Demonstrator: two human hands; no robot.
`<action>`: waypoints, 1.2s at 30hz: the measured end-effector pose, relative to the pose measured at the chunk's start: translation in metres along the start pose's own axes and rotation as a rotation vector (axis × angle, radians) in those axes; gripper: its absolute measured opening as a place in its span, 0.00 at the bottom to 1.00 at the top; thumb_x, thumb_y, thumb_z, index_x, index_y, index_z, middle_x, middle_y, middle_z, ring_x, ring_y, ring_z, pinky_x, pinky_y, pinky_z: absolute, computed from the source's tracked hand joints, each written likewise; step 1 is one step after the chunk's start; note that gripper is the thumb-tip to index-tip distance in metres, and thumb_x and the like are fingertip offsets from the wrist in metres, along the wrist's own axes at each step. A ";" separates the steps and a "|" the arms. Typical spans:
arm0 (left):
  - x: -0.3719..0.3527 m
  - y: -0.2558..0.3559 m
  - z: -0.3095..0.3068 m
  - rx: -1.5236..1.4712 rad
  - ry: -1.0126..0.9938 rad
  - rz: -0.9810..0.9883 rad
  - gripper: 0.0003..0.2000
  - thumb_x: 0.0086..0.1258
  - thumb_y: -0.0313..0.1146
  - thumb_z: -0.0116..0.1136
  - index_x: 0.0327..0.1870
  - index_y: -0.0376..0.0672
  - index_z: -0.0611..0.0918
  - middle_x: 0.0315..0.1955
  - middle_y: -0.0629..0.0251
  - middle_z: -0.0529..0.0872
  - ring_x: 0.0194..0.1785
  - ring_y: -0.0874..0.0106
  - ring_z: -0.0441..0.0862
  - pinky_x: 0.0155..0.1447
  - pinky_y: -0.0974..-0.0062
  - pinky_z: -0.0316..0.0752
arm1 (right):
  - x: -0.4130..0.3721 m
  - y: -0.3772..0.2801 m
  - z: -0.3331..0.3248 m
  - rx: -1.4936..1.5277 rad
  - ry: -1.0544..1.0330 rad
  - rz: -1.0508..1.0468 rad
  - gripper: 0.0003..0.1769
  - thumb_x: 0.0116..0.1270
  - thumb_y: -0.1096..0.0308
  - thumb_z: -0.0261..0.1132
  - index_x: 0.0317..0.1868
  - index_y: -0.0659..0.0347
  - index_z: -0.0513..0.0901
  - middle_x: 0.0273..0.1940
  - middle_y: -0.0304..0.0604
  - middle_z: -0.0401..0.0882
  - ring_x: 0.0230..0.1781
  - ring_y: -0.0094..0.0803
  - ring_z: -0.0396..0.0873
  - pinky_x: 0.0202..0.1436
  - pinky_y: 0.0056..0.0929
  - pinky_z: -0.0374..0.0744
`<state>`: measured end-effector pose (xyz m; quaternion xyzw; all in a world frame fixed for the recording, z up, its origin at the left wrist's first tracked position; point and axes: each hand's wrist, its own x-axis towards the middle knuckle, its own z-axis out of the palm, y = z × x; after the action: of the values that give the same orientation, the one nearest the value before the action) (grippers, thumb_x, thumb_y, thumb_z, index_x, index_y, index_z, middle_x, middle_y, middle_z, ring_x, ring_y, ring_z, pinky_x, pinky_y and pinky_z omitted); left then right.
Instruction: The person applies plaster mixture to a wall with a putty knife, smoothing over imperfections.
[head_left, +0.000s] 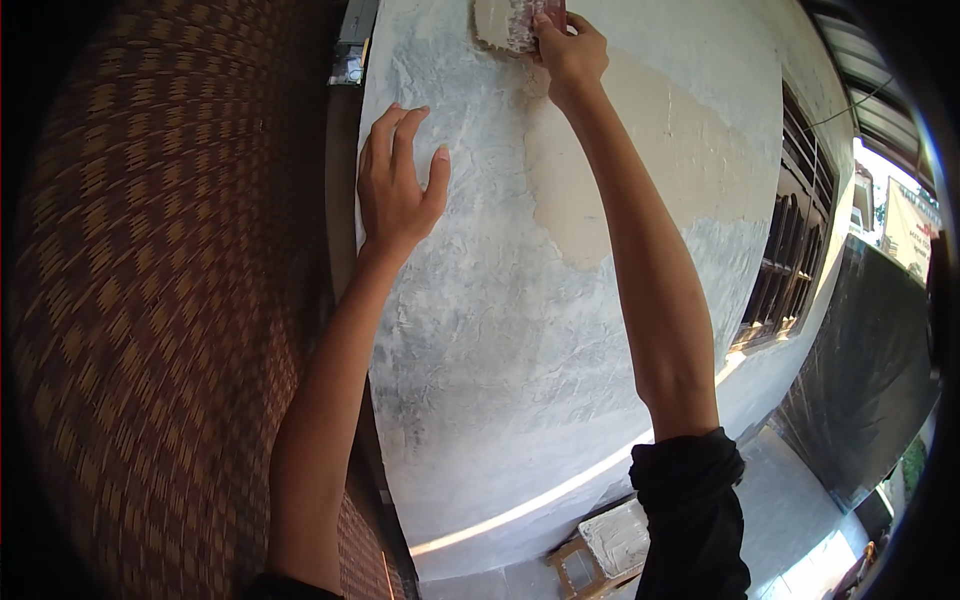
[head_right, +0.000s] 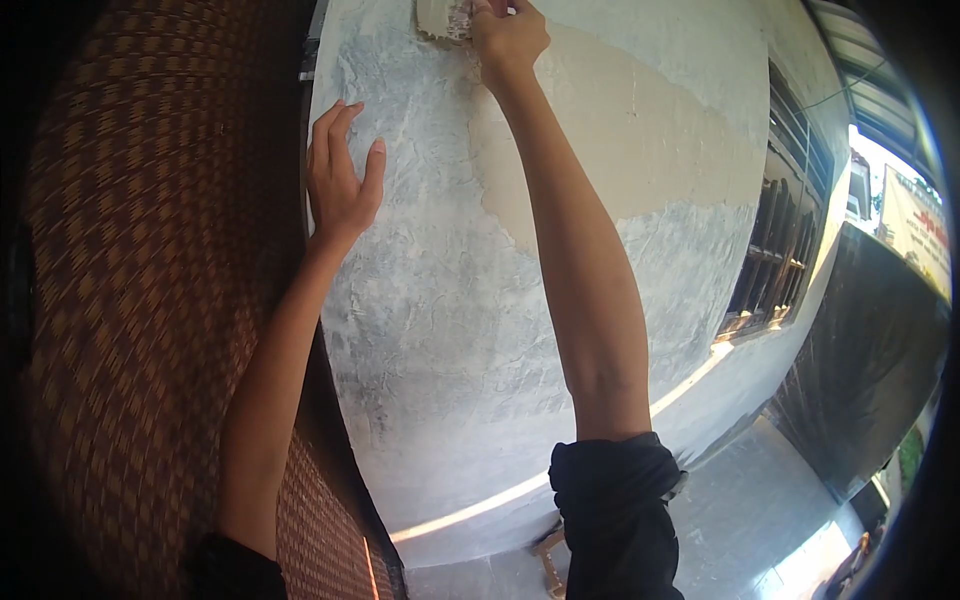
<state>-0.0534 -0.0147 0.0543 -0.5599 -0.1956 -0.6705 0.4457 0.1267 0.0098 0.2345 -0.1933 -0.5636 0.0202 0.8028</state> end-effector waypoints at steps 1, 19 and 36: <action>0.002 -0.001 0.000 -0.001 0.004 0.004 0.23 0.70 0.35 0.58 0.64 0.37 0.73 0.61 0.48 0.75 0.68 0.50 0.73 0.68 0.54 0.68 | -0.004 0.005 0.002 -0.067 -0.004 -0.033 0.24 0.64 0.64 0.73 0.57 0.70 0.82 0.47 0.54 0.86 0.31 0.35 0.87 0.33 0.32 0.89; -0.051 0.104 -0.009 -0.218 -0.165 -0.207 0.23 0.73 0.37 0.57 0.66 0.42 0.72 0.64 0.54 0.70 0.67 0.55 0.70 0.69 0.56 0.68 | -0.134 -0.017 -0.243 0.048 -0.110 0.262 0.24 0.67 0.64 0.70 0.58 0.73 0.79 0.36 0.47 0.86 0.26 0.27 0.79 0.29 0.25 0.78; -0.272 0.453 0.004 -0.456 -0.687 -0.781 0.20 0.73 0.35 0.58 0.63 0.39 0.73 0.58 0.55 0.77 0.65 0.57 0.74 0.69 0.60 0.67 | -0.280 0.070 -0.637 -0.246 -0.223 0.857 0.15 0.70 0.62 0.71 0.50 0.62 0.82 0.35 0.35 0.83 0.31 0.19 0.78 0.30 0.20 0.73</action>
<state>0.3121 -0.1473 -0.3032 -0.7142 -0.3721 -0.5901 -0.0568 0.6196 -0.1788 -0.2246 -0.4995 -0.5141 0.3040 0.6275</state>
